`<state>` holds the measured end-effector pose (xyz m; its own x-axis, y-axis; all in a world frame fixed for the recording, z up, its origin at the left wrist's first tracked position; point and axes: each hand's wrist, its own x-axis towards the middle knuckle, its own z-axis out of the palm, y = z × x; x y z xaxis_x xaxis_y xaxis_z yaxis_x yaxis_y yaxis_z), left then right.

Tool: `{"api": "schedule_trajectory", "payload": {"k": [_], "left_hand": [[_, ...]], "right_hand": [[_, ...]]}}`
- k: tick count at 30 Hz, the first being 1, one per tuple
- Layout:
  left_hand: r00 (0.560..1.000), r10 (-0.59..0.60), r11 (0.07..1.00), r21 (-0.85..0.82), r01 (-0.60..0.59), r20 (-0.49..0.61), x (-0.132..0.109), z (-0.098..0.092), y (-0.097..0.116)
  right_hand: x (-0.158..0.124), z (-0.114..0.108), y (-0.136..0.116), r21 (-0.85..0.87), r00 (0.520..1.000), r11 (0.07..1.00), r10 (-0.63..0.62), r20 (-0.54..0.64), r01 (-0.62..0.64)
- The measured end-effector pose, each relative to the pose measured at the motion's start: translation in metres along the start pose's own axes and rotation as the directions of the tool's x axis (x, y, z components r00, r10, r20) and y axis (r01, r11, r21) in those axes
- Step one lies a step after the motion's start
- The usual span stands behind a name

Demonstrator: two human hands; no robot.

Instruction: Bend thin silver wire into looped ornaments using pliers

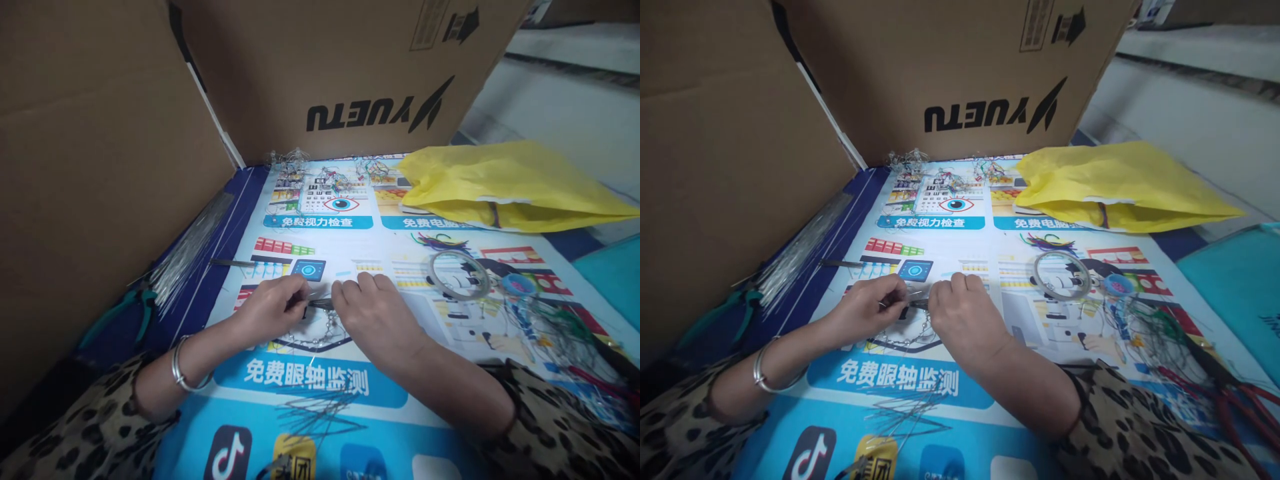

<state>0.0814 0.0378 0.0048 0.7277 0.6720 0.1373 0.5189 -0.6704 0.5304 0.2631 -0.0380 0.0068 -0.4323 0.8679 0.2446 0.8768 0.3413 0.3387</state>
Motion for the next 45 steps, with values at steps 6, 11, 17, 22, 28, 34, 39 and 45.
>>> {"api": "schedule_trajectory", "payload": {"k": [6, 11, 17, 22, 28, 34, 39, 45], "left_hand": [[0.999, 0.033, 0.999, -0.011, -0.033, -0.008, -0.0011, 0.0013, -0.0019], [0.999, 0.05, 0.998, -0.023, -0.05, -0.012, -0.002, 0.002, -0.0023], [0.994, 0.109, 0.994, -0.016, -0.109, -0.021, -0.0032, 0.0021, -0.0017], [0.988, 0.151, 0.988, -0.002, -0.151, -0.029, -0.0041, 0.0022, -0.0032], [0.982, 0.189, 0.982, 0.021, -0.189, -0.019, -0.0045, 0.0026, -0.0036], [0.979, 0.204, 0.979, 0.02, -0.203, -0.008, -0.0046, 0.0015, -0.0045], [0.989, 0.146, 0.989, 0.032, -0.145, -0.007, -0.0056, 0.0013, -0.0037], [0.986, 0.169, 0.985, 0.025, -0.169, -0.005, -0.0052, 0.0016, -0.0054]], "right_hand": [[0.0004, 0.0001, 0.0012, -0.006, 1.0, 1.0, -0.009, -0.003, 0.009], [-0.0004, -0.0009, 0.0036, 0.007, 1.0, 1.0, -0.017, 0.006, 0.017], [-0.002, 0.0003, 0.0036, 0.007, 1.0, 1.0, -0.016, 0.01, 0.016], [-0.0028, 0.0011, 0.003, 0.028, 1.0, 1.0, -0.014, 0.011, 0.014], [-0.0008, -0.0002, 0.0031, 0.065, 0.998, 0.998, 0.004, 0.066, -0.009], [-0.0011, 0.0003, 0.0021, 0.079, 0.994, 0.996, 0.023, 0.106, -0.031], [-0.0005, -0.0015, 0.0016, 0.097, 0.988, 0.994, 0.038, 0.15, -0.053], [-0.0009, -0.0059, 0.0011, 0.104, 0.974, 0.991, 0.063, 0.217, -0.088]]}}
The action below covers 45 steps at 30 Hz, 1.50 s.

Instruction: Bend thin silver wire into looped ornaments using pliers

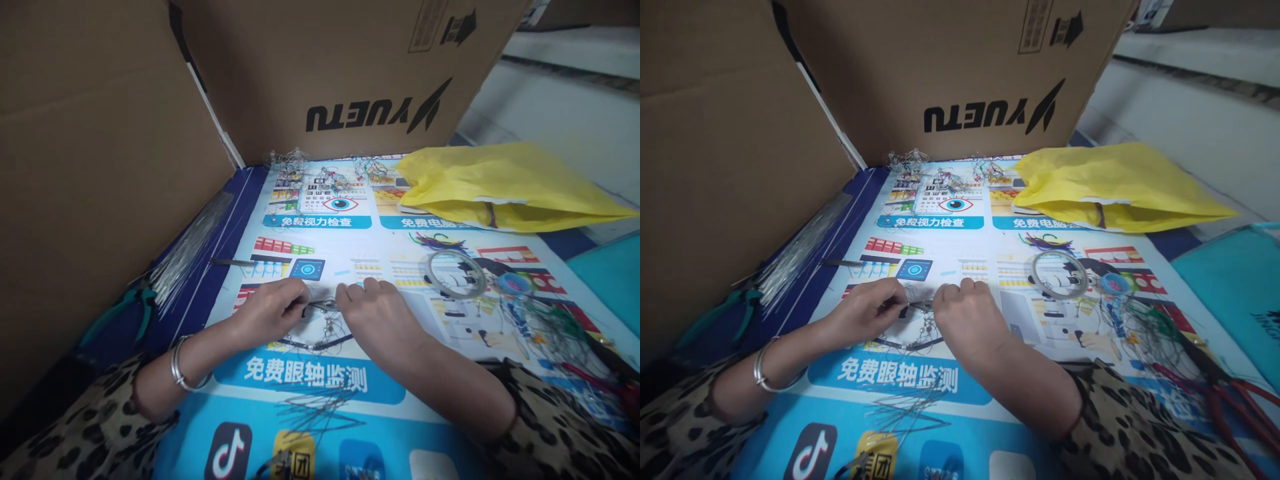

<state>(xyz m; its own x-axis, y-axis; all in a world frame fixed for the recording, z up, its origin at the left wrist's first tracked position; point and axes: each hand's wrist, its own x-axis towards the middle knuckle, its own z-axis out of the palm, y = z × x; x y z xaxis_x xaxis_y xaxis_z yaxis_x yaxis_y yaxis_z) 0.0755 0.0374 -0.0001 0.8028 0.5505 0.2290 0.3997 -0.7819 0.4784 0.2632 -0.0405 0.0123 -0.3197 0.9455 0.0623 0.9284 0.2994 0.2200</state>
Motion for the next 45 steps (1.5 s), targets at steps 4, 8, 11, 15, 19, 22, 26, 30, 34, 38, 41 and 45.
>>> {"api": "schedule_trajectory", "payload": {"k": [4, 8, 11, 15, 19, 22, 26, 30, 34, 38, 41, 45], "left_hand": [[0.999, 0.051, 0.999, 0.017, -0.051, -0.016, -0.001, 0.0, -0.001], [0.99, 0.138, 0.986, 0.091, -0.139, 0.013, -0.004, 0.0, -0.002], [0.972, 0.224, 0.958, 0.169, -0.233, 0.07, -0.005, 0.0, -0.003], [0.952, 0.277, 0.921, 0.247, -0.302, 0.133, -0.005, 0.001, -0.002], [0.954, 0.27, 0.92, 0.258, -0.295, 0.129, -0.006, 0.001, -0.001], [0.99, 0.135, 0.98, 0.144, -0.141, 0.048, -0.005, 0.001, -0.002], [1.0, -0.008, 1.0, -0.005, 0.008, 0.007, -0.002, 0.0, -0.005], [0.998, -0.057, 0.996, -0.064, 0.058, 0.013, 0.0, -0.002, -0.005], [0.998, -0.061, 0.995, -0.078, 0.062, 0.014, 0.0, -0.003, -0.005], [0.998, -0.062, 0.994, -0.085, 0.064, 0.026, 0.0, -0.004, -0.005], [0.998, -0.057, 0.995, -0.078, 0.06, 0.033, 0.0, -0.004, -0.005], [0.999, -0.038, 0.995, -0.091, 0.039, 0.017, 0.0, -0.003, -0.005]], "right_hand": [[0.0, 0.0, 0.0, 0.015, 0.999, 1.0, 0.027, 0.037, -0.027], [0.002, -0.006, 0.002, 0.051, 0.993, 0.997, 0.047, 0.106, -0.053], [0.003, -0.012, 0.003, 0.079, 0.984, 0.994, 0.056, 0.169, -0.07], [0.006, -0.017, 0.004, 0.09, 0.979, 0.993, 0.059, 0.196, -0.078], [0.007, -0.016, 0.004, 0.093, 0.977, 0.992, 0.069, 0.199, -0.089], [0.005, -0.013, 0.002, 0.072, 0.986, 0.993, 0.08, 0.147, -0.091], [0.0, -0.009, 0.001, 0.037, 0.993, 0.995, 0.088, 0.08, -0.091], [-0.003, -0.008, 0.002, 0.017, 0.998, 0.998, 0.059, 0.037, -0.06], [-0.003, -0.008, 0.004, 0.004, 1.0, 1.0, 0.016, -0.004, -0.016], [-0.003, -0.006, 0.005, 0.004, 1.0, 1.0, -0.011, -0.021, 0.012], [-0.002, -0.005, 0.004, -0.008, 0.998, 0.999, -0.033, -0.049, 0.033], [-0.001, -0.005, 0.003, -0.01, 0.999, 1.0, -0.027, -0.033, 0.026]]}}
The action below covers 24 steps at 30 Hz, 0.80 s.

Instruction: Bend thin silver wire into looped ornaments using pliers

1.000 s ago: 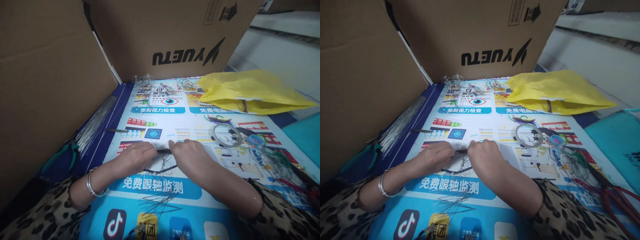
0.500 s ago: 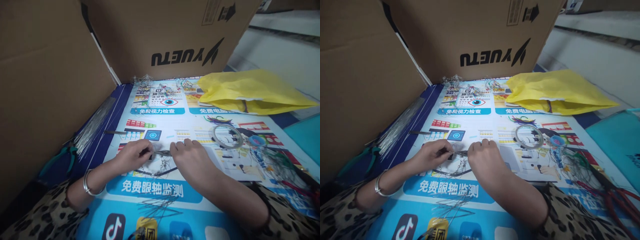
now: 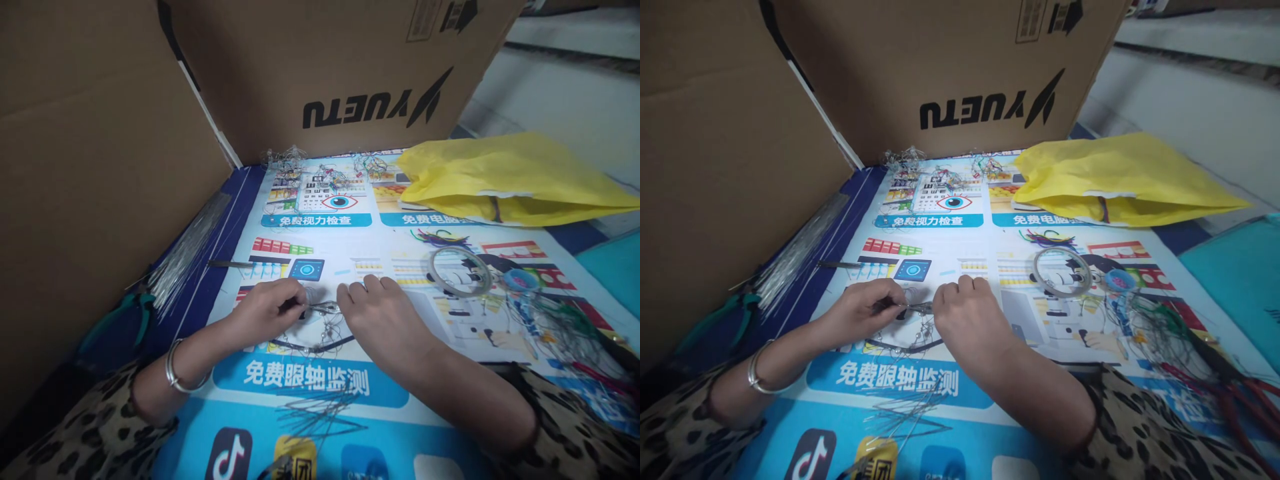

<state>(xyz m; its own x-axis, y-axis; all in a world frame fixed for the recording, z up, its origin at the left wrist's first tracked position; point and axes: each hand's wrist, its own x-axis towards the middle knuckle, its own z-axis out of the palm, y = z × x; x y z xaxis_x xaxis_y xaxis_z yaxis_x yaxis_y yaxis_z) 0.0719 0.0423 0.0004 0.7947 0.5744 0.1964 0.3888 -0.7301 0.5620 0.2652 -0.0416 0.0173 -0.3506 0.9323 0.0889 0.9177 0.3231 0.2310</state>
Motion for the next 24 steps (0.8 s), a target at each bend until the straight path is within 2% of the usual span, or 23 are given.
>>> {"api": "schedule_trajectory", "payload": {"k": [16, 19, 24], "left_hand": [[0.986, 0.15, 0.982, 0.102, -0.157, 0.077, 0.0025, -0.0026, 0.0064], [0.988, 0.128, 0.986, 0.098, -0.137, 0.086, 0.002, -0.0018, 0.0057], [0.996, 0.05, 0.995, 0.082, -0.055, 0.068, -0.0002, 0.0012, 0.0045]], "right_hand": [[0.0074, -0.0044, -0.008, -0.03, 0.994, 0.998, 0.065, 0.091, -0.063], [0.0095, -0.0037, -0.0092, -0.037, 0.991, 0.996, 0.079, 0.105, -0.076], [0.0079, -0.0004, -0.0039, -0.034, 0.997, 0.998, 0.047, 0.055, -0.045]]}}
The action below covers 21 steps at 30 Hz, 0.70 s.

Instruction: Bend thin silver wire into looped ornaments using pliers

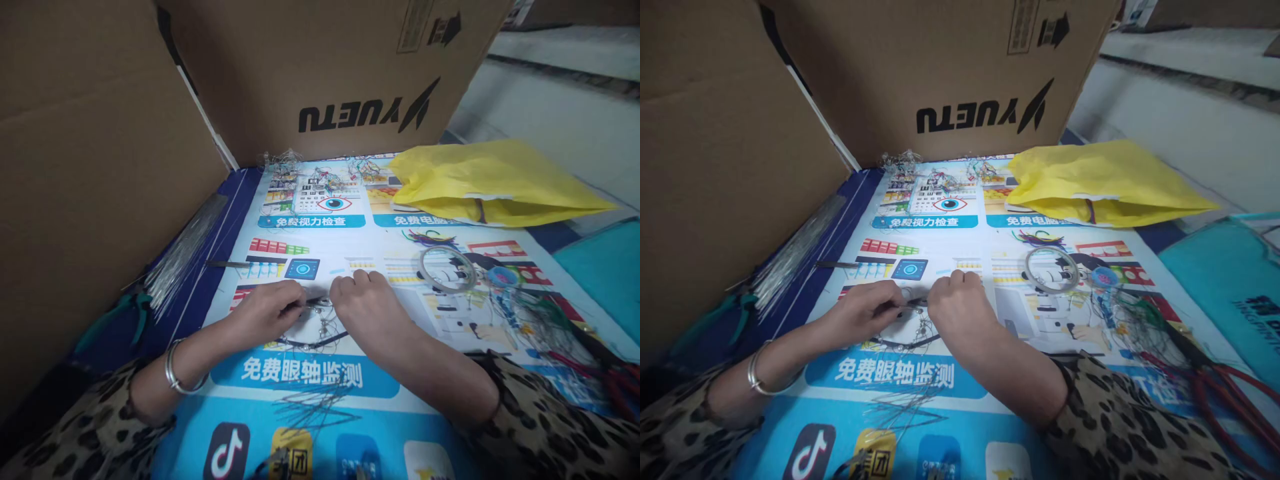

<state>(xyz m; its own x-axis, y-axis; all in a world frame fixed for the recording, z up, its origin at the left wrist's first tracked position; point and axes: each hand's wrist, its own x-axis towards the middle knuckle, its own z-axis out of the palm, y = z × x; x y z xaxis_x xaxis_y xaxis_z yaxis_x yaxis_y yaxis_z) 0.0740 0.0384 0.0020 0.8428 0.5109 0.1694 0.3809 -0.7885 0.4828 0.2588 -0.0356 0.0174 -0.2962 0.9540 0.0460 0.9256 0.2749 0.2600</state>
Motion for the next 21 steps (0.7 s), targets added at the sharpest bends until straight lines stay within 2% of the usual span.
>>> {"api": "schedule_trajectory", "payload": {"k": [5, 9, 13, 21], "left_hand": [[1.0, 0.026, 0.999, 0.02, -0.027, 0.008, -0.002, -0.001, 0.001], [0.994, 0.111, 0.992, 0.05, -0.112, 0.02, -0.001, -0.005, 0.0], [0.981, 0.195, 0.977, 0.088, -0.196, 0.02, -0.001, -0.007, 0.0], [0.967, 0.249, 0.942, 0.219, -0.253, 0.045, 0.002, -0.009, 0.007]], "right_hand": [[-0.009, -0.002, 0.014, 0.003, 1.0, 1.0, 0.005, -0.006, -0.005], [-0.02, -0.005, 0.022, 0.029, 0.999, 0.999, 0.024, 0.035, -0.025], [-0.028, -0.006, 0.023, 0.05, 0.998, 0.999, 0.014, 0.058, -0.017], [-0.031, -0.007, 0.019, 0.025, 0.999, 1.0, -0.003, 0.052, 0.001]]}}
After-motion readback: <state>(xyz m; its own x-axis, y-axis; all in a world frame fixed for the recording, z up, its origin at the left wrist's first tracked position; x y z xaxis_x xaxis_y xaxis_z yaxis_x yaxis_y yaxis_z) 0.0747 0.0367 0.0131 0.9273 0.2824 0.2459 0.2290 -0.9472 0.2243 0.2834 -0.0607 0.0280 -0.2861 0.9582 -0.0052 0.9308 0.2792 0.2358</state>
